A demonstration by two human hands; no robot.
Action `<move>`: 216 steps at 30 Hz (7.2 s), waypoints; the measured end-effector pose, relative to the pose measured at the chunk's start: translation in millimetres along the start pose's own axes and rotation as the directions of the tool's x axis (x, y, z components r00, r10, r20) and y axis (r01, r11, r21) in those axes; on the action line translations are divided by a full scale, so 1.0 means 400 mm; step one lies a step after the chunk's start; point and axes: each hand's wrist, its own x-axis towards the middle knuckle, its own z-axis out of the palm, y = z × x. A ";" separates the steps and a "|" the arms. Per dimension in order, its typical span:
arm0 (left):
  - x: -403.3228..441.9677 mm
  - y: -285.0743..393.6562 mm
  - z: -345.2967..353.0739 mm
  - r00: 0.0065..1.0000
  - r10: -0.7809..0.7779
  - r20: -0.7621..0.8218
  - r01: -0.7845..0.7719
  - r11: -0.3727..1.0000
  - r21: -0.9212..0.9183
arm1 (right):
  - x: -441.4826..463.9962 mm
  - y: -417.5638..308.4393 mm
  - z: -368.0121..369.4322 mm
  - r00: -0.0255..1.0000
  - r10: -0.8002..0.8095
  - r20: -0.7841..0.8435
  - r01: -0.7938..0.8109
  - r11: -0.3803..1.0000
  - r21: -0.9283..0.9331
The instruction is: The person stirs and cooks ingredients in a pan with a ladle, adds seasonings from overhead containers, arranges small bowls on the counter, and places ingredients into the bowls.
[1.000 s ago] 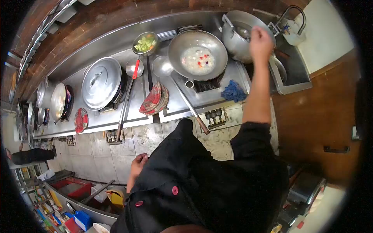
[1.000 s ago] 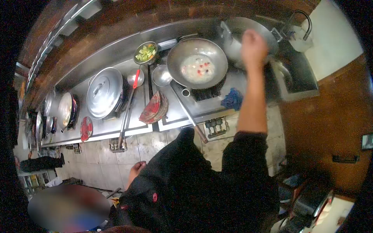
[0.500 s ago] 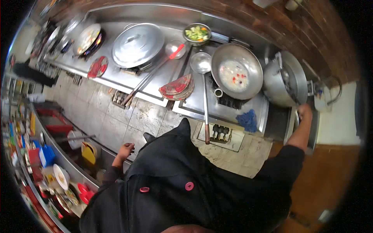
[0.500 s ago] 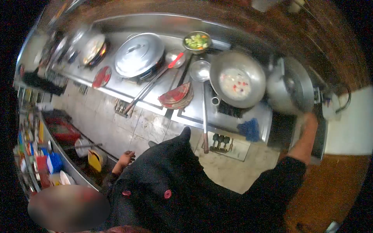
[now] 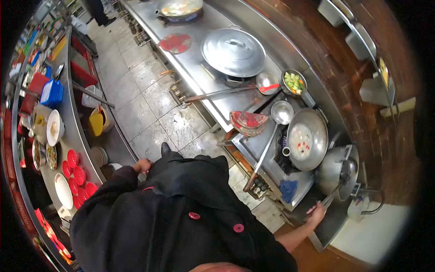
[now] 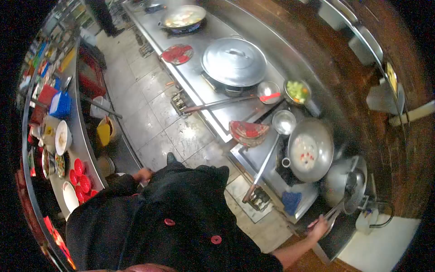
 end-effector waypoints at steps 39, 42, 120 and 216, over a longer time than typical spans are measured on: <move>-0.179 -0.682 -0.113 0.864 -0.456 -0.212 0.254 0.759 -0.599 | -0.916 -0.604 1.978 0.387 -0.272 0.881 0.460 0.885 0.072; -0.162 -0.769 -0.091 0.863 -0.501 -0.067 0.284 0.592 -0.754 | -0.902 -0.657 2.083 0.426 -0.252 0.869 0.545 0.838 -0.024; 0.965 -1.073 -1.986 0.550 0.737 -0.392 -0.344 0.628 0.698 | -1.381 -0.714 2.148 0.537 0.088 0.839 -0.459 0.865 0.203; 0.623 -1.016 -0.929 0.828 -0.004 0.561 -0.079 0.989 0.123 | -0.990 -0.026 0.247 0.621 0.349 -0.702 -0.076 0.918 0.389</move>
